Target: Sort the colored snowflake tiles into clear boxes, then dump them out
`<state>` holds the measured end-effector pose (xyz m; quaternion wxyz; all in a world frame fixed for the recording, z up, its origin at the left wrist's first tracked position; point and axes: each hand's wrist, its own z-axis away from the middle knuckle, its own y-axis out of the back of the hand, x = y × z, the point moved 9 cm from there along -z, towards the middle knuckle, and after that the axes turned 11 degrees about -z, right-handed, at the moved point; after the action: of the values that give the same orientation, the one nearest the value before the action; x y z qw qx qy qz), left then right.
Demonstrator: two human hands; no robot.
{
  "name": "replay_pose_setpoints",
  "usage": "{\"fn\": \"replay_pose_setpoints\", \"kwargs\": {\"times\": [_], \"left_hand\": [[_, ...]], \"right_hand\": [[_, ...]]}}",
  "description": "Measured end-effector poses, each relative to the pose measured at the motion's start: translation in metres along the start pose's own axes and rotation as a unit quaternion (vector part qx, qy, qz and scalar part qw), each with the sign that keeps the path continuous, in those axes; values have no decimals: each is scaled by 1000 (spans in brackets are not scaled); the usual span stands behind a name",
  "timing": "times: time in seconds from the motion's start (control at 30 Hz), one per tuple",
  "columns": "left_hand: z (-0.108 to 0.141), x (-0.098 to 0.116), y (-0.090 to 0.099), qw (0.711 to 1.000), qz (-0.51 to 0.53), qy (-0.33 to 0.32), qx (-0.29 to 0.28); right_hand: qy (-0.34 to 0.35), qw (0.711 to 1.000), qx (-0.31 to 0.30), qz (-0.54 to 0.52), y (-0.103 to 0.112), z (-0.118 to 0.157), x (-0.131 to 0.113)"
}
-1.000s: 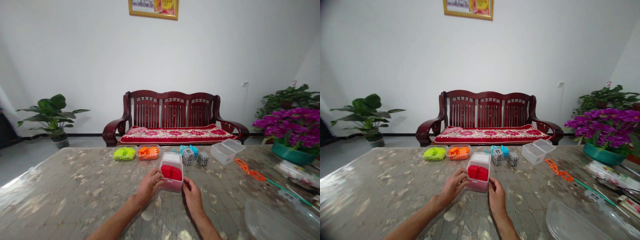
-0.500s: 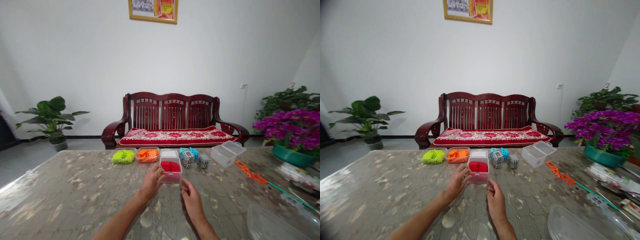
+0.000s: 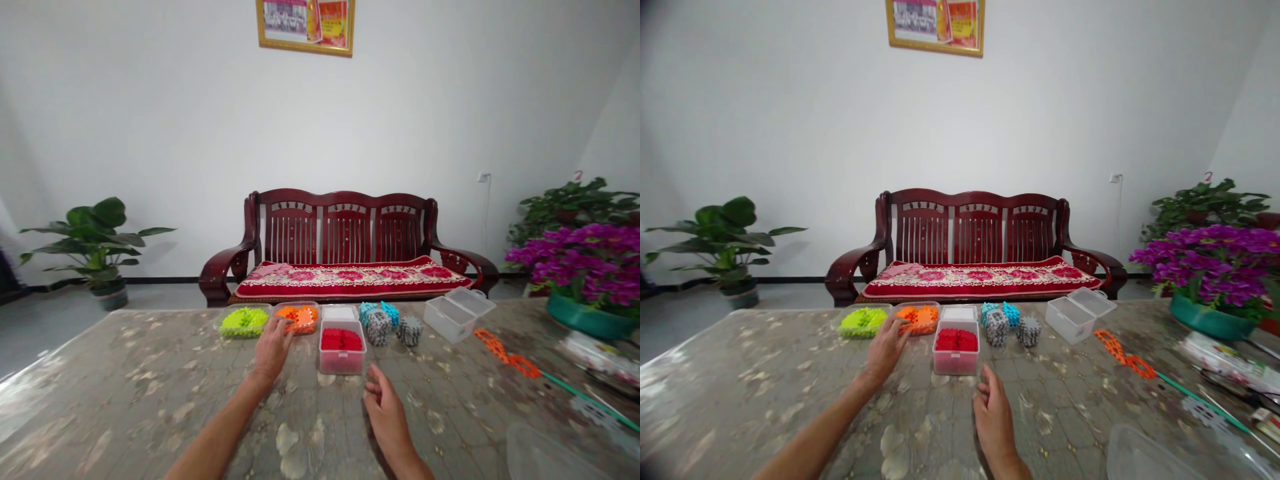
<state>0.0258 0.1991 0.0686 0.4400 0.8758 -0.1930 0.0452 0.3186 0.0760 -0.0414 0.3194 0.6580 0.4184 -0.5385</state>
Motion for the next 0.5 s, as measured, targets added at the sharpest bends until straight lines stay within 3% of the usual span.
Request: {"fn": "replay_pose_setpoints", "kwargs": {"times": [0.3, 0.5], "left_hand": [[-12, -7, -18, 990, -95, -50, -92], [-21, -9, -25, 982, -130, -66, -122]], "right_hand": [[2, 983, -1, 185, -12, -27, -20], [37, 964, -21, 264, -27, -25, -33]]}}
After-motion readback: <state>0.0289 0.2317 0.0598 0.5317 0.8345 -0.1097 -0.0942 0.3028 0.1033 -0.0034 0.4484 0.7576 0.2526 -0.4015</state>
